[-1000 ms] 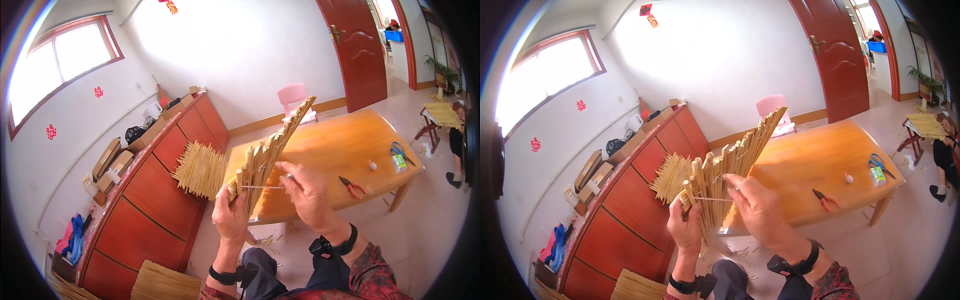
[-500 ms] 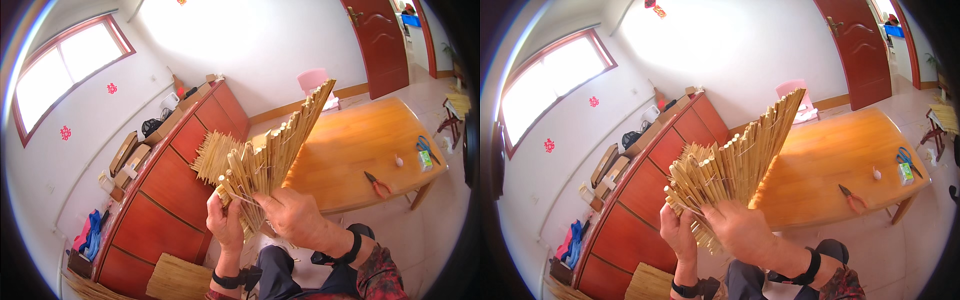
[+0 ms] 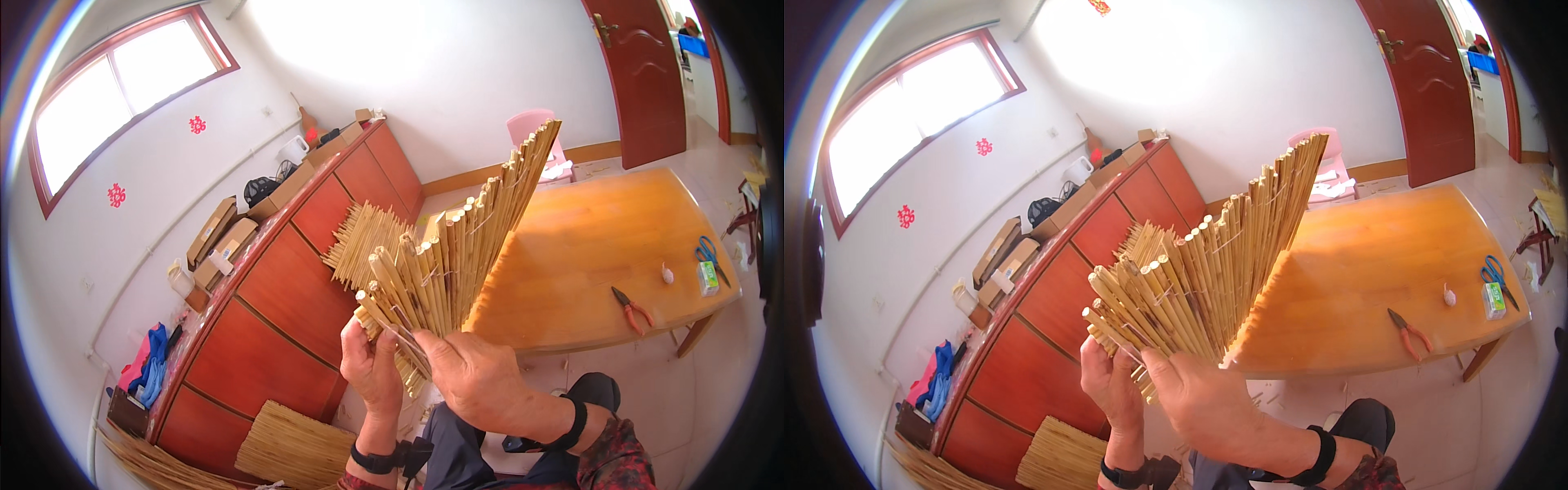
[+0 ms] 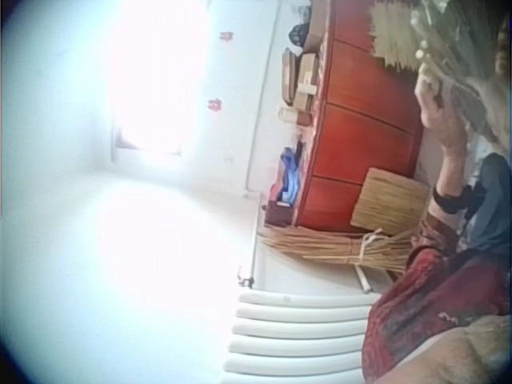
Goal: The person weaves together lengths of straw using white thread and trims the edges with shears.
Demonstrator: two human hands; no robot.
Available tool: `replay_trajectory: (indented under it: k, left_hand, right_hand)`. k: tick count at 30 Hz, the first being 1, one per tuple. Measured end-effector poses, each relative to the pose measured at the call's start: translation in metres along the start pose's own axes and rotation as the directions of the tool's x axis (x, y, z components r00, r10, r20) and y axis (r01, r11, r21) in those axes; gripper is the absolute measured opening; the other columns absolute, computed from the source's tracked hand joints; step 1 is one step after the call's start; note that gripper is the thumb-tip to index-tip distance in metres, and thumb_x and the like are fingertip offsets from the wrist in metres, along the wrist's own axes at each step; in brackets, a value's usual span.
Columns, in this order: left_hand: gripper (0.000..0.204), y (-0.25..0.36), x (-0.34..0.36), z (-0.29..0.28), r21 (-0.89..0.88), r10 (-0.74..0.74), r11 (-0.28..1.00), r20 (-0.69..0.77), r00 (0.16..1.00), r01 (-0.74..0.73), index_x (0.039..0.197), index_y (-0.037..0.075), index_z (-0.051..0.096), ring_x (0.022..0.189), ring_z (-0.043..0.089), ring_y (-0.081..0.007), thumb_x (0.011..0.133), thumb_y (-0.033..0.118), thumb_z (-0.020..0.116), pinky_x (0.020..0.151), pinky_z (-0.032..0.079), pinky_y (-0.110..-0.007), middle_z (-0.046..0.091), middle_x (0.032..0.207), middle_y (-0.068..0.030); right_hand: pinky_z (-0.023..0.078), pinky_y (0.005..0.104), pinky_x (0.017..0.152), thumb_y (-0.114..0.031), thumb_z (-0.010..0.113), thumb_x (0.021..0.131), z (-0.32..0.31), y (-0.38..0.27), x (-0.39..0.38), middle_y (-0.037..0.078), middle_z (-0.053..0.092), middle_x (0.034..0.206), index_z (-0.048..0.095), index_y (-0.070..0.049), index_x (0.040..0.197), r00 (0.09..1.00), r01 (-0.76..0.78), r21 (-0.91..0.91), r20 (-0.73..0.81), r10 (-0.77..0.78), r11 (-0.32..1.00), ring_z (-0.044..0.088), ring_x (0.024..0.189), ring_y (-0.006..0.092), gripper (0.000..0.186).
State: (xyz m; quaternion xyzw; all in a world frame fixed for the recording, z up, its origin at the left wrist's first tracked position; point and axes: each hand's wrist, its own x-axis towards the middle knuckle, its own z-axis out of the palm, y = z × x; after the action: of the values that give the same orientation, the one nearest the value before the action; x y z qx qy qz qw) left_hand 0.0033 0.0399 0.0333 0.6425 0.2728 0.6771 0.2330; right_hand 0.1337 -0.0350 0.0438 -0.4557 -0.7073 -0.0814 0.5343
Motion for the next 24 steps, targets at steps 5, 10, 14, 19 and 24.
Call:
replay_trajectory:
  k: [5, 10, 14, 19, 24]
  left_hand:
    - [0.03, -0.005, -0.002, -0.001, 0.026, 0.011, 1.0, 0.021, 1.0, -0.011, 0.114, -0.006, 0.048, 0.09, 0.057, -0.0116, 0.086, 0.001, 0.057, 0.077, 0.048, -0.024, 0.059, 0.102, -0.0092]
    - [0.03, 0.002, -0.006, -0.001, 0.047, -0.02, 0.999, 0.021, 1.0, 0.019, 0.114, -0.005, 0.049, 0.09, 0.057, -0.0112, 0.086, 0.001, 0.058, 0.079, 0.047, -0.024, 0.06, 0.101, -0.0085]
    - [0.031, 0.001, -0.008, -0.004, 0.108, -0.003, 0.994, 0.028, 1.0, 0.0, 0.114, -0.005, 0.049, 0.091, 0.057, -0.0115, 0.086, 0.003, 0.06, 0.08, 0.045, -0.024, 0.061, 0.101, -0.0089]
    - [0.033, -0.003, -0.01, -0.002, 0.078, 0.041, 0.996, 0.007, 0.999, -0.042, 0.113, -0.004, 0.052, 0.084, 0.057, -0.0101, 0.083, 0.006, 0.063, 0.075, 0.046, -0.023, 0.061, 0.096, -0.0073]
    - [0.033, -0.001, -0.011, -0.001, 0.062, 0.009, 0.998, 0.028, 1.0, -0.011, 0.114, -0.005, 0.049, 0.09, 0.057, -0.0114, 0.085, 0.005, 0.061, 0.08, 0.045, -0.024, 0.061, 0.1, -0.009]
  right_hand:
    - [0.046, 0.0322, 0.048, -0.003, 0.065, 0.068, -0.001, 0.004, 0.002, 0.005, 0.051, 0.069, 0.057, -0.005, 0.11, 1.0, 0.014, -0.003, 0.013, -0.014, 1.0, 0.055, 0.06, 0.0214, 0.043]
    - [0.045, 0.0327, 0.049, -0.009, 0.057, 0.075, -0.003, 0.007, 0.004, 0.006, 0.051, 0.073, 0.054, -0.006, 0.115, 0.998, 0.021, -0.058, 0.059, -0.017, 0.998, 0.057, 0.065, 0.0234, 0.04]
    - [0.045, 0.0324, 0.049, -0.01, 0.058, 0.075, -0.005, 0.005, 0.008, 0.006, 0.051, 0.073, 0.055, -0.007, 0.113, 0.997, 0.037, -0.07, 0.065, -0.033, 0.997, 0.057, 0.065, 0.0229, 0.038]
    - [0.045, 0.0323, 0.048, -0.009, 0.057, 0.075, -0.008, 0.005, 0.006, 0.006, 0.05, 0.072, 0.057, -0.006, 0.11, 0.996, 0.044, -0.098, 0.075, -0.037, 0.994, 0.057, 0.064, 0.0224, 0.036]
    - [0.046, 0.0322, 0.049, -0.002, 0.064, 0.071, -0.012, 0.004, 0.005, 0.006, 0.051, 0.07, 0.059, -0.005, 0.109, 0.997, 0.029, -0.094, 0.078, -0.022, 0.995, 0.054, 0.062, 0.0218, 0.038]
